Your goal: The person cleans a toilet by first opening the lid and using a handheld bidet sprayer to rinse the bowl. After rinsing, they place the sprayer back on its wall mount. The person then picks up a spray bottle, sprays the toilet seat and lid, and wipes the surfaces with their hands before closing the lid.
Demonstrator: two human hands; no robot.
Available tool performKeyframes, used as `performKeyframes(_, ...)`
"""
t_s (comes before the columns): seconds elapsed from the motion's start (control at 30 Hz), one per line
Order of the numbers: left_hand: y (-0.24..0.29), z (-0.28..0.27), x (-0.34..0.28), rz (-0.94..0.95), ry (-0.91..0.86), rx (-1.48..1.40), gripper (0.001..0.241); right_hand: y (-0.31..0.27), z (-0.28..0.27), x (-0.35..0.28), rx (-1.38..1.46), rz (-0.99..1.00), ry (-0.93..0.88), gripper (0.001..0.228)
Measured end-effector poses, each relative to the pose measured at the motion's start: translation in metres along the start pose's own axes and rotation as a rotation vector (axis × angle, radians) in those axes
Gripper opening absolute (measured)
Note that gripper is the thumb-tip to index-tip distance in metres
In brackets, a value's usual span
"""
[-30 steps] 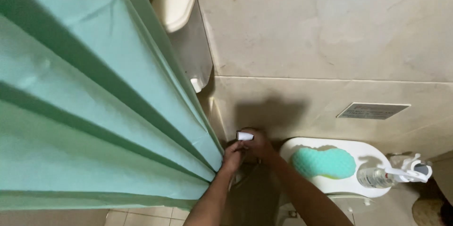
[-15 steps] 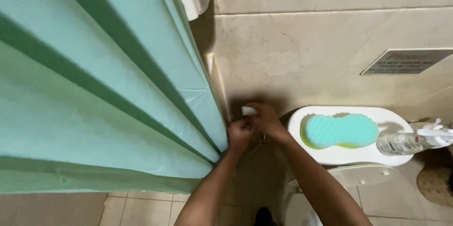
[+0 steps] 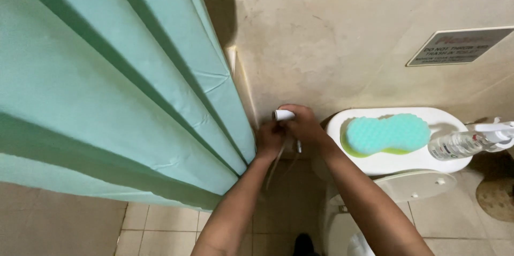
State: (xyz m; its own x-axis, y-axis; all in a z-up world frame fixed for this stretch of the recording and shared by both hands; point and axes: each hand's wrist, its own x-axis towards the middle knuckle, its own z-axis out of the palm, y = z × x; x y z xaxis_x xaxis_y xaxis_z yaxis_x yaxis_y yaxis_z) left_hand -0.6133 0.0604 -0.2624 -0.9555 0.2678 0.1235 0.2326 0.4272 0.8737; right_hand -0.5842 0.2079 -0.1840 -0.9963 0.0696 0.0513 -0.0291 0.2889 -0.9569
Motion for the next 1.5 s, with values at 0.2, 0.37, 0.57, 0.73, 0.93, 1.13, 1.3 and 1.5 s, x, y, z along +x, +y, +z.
performKeyframes(0.2,0.010,0.003,-0.002,0.037,0.077,0.011,0.021,-0.006,-0.003,-0.001,0.023,-0.068,-0.027,0.029)
performKeyframes(0.37,0.015,0.002,0.001,0.061,0.087,-0.030,0.022,-0.017,-0.003,0.000,-0.031,-0.104,0.027,0.030)
performKeyframes(0.57,0.012,0.005,0.001,0.021,0.077,0.017,0.024,0.005,0.003,0.000,0.018,-0.095,0.063,0.031)
performKeyframes(0.73,0.011,0.007,0.007,0.019,0.098,0.022,0.022,0.029,0.005,0.009,-0.029,-0.119,0.087,0.033)
performKeyframes(0.93,-0.014,0.027,0.004,-0.041,0.071,-0.048,0.019,0.034,0.007,0.003,-0.053,-0.138,0.133,0.035)
performKeyframes(1.13,-0.015,0.029,-0.002,-0.001,0.114,-0.111,0.018,0.026,0.007,-0.002,-0.022,-0.091,0.123,0.035)
performKeyframes(1.3,-0.017,0.028,-0.003,-0.016,0.105,-0.116,0.019,0.030,0.008,-0.004,-0.017,-0.149,0.095,0.033)
performKeyframes(1.5,0.005,0.023,-0.011,-0.031,0.113,0.009,0.020,0.012,0.001,-0.008,-0.039,-0.076,0.058,0.028)
